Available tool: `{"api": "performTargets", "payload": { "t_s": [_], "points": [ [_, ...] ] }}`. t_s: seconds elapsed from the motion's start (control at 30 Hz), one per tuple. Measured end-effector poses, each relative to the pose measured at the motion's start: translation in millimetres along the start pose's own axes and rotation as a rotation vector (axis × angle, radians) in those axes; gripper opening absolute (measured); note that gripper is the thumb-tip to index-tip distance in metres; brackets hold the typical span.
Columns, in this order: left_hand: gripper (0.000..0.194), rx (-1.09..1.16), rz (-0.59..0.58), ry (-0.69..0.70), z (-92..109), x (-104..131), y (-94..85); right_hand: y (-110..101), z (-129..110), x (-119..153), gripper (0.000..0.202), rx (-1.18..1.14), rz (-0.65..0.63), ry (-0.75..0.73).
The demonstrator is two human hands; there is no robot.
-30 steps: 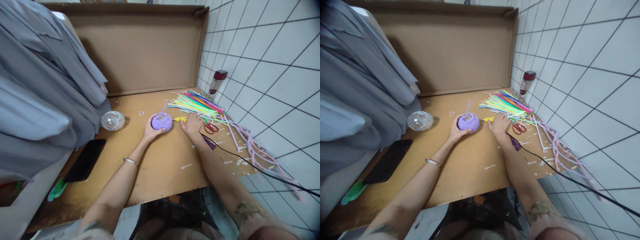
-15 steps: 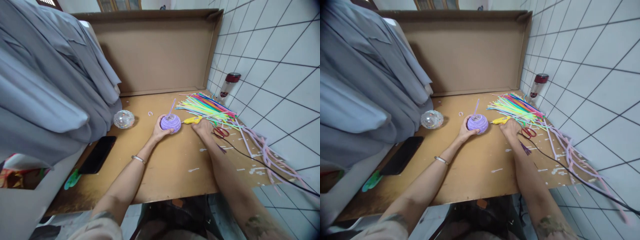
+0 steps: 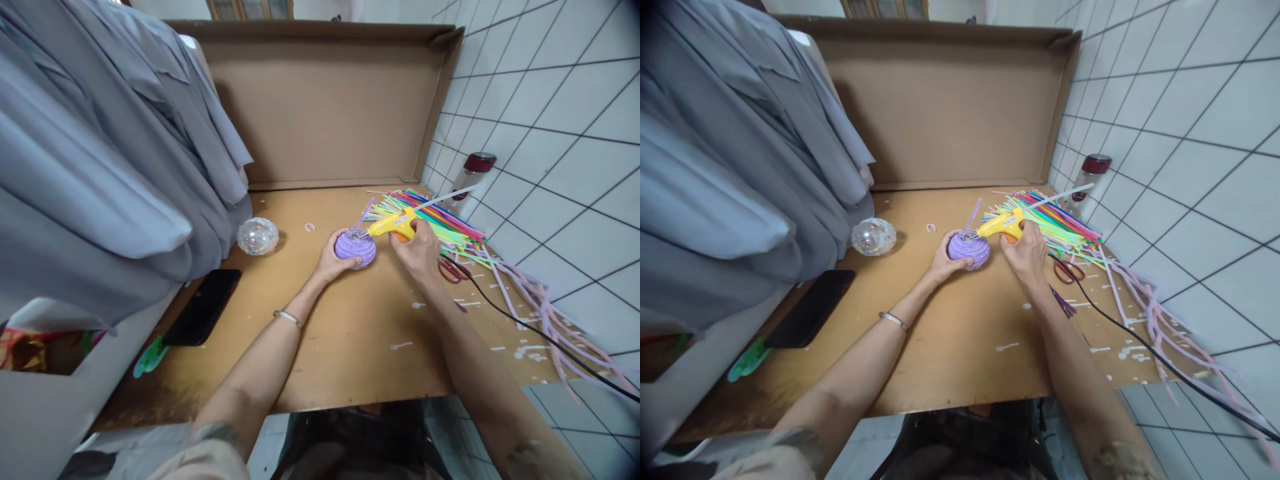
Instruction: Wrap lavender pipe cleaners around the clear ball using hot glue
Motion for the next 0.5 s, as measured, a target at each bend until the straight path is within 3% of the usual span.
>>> {"api": "performTargets", "payload": {
  "t_s": [0.5],
  "points": [
    [0.086, -0.085, -0.026, 0.133, 10.0, 1.9, 5.2, -1.4, -8.7, 6.1, 0.036, 0.054, -0.086, -0.009]
  ]
}}
Point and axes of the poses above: each hand's wrist, its own x-axis away from the middle knuckle, its own y-axis out of the palm, z = x × y, the point moved 4 cm from there along -x, towards the middle knuckle, and after that the axes turned 15 degrees about z, right-handed, at the moved point
